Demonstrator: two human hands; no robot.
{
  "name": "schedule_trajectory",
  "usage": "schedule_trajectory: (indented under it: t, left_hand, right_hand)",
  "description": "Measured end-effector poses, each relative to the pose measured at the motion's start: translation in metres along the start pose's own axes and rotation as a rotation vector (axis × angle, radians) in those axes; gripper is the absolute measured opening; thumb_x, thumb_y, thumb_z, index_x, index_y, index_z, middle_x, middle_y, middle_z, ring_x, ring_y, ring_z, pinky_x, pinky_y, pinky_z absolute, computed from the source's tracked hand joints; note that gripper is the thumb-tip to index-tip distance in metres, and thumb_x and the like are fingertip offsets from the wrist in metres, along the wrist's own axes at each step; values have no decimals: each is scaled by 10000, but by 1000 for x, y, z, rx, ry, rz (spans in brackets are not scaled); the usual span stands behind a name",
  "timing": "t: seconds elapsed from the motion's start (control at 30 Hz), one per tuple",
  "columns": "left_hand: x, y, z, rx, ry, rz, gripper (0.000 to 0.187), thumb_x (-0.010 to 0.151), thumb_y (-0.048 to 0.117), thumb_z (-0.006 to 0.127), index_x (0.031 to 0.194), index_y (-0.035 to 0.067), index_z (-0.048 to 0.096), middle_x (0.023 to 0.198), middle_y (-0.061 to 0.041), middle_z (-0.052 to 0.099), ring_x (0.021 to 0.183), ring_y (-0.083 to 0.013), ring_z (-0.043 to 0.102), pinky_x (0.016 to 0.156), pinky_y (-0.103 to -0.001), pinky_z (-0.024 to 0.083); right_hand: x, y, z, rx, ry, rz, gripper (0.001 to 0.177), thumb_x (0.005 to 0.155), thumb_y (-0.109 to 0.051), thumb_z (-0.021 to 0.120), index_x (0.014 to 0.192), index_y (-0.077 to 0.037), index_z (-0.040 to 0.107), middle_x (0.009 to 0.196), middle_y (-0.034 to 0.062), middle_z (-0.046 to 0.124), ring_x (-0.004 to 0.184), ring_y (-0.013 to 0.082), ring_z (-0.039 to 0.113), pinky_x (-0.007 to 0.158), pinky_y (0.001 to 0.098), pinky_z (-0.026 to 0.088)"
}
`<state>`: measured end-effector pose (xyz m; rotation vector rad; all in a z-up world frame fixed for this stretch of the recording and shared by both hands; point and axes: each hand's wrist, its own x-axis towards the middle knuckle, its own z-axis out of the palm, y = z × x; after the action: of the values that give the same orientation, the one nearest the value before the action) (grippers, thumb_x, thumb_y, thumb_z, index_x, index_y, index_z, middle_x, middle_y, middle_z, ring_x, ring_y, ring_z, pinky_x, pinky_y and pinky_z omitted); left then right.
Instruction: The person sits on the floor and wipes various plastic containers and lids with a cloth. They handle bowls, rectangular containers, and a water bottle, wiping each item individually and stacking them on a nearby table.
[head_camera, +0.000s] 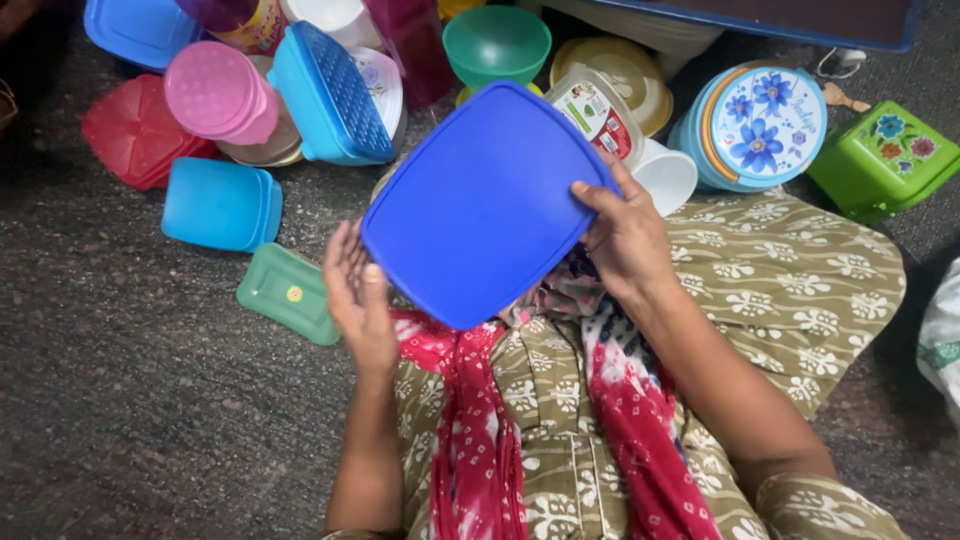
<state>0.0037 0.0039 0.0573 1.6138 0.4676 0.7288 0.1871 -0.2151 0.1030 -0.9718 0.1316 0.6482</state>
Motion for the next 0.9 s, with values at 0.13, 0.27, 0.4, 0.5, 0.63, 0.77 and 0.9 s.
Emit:
schedule_trajectory:
  t: [0.13, 0.27, 0.4, 0.5, 0.63, 0.77, 0.9]
  left_hand:
    - [0, 13, 10, 401, -154, 157, 578, 1017, 243, 654, 1506, -4, 469, 1579, -270, 451, 1462, -403, 481, 1235, -475, 389]
    - [1, 18, 19, 475, -169, 191, 698, 958, 308, 694, 1530, 20, 417, 1611, -267, 390, 1499, -415, 409, 1263, -537, 325]
    - [-6, 35, 23, 692, -340, 377, 937, 781, 483, 788, 1501, 8, 423, 1597, -281, 314, 1490, -448, 307, 1213, -628, 251]
    - [-12, 36, 34, 789, -500, 377, 822, 783, 331, 794, 1469, 8, 475, 1546, -290, 371, 1438, -478, 363, 1167, -639, 302]
    - [-16, 18, 40, 828, -460, 391, 659, 828, 24, 686, 1465, 23, 517, 1498, -247, 516, 1360, -429, 534, 1169, -552, 436]
    - [-16, 13, 29, 718, -275, 390, 604, 843, -68, 618, 1441, -3, 557, 1424, -244, 600, 1308, -430, 600, 1128, -496, 494]
    - [-19, 13, 17, 399, -67, 187, 380, 1007, 32, 561, 1377, -50, 574, 1285, -189, 661, 1184, -323, 665, 1049, -427, 557]
  right_hand:
    - [3, -1, -16, 27, 11, -24, 502, 976, 0, 597, 1467, 23, 493, 1152, 101, 675, 919, 151, 692, 759, 285, 595]
    - [0, -1, -15, 46, -6, 19, 475, 996, -29, 606, 1459, 24, 512, 1167, 101, 671, 941, 158, 682, 788, 299, 597]
    - [-6, 9, 2, -44, 33, 76, 531, 954, -70, 599, 1461, -15, 449, 1211, 98, 647, 1019, 165, 686, 884, 346, 616]
    - [-11, 22, 10, -138, 16, 105, 615, 945, -122, 630, 1505, -33, 391, 1259, 115, 625, 1043, 184, 670, 911, 375, 599]
    - [-23, 30, -3, -326, -214, 41, 703, 974, -247, 658, 1568, -81, 321, 1393, 133, 578, 1196, 233, 616, 1026, 407, 532]
    - [-33, 27, -13, -1406, -633, -602, 747, 796, -406, 804, 1404, -35, 579, 1466, 157, 560, 1434, 391, 435, 1159, 512, 366]
    - [-19, 50, -23, -1752, -735, -631, 404, 760, -234, 751, 1136, -88, 743, 1500, 119, 539, 1427, 355, 427, 1181, 527, 320]
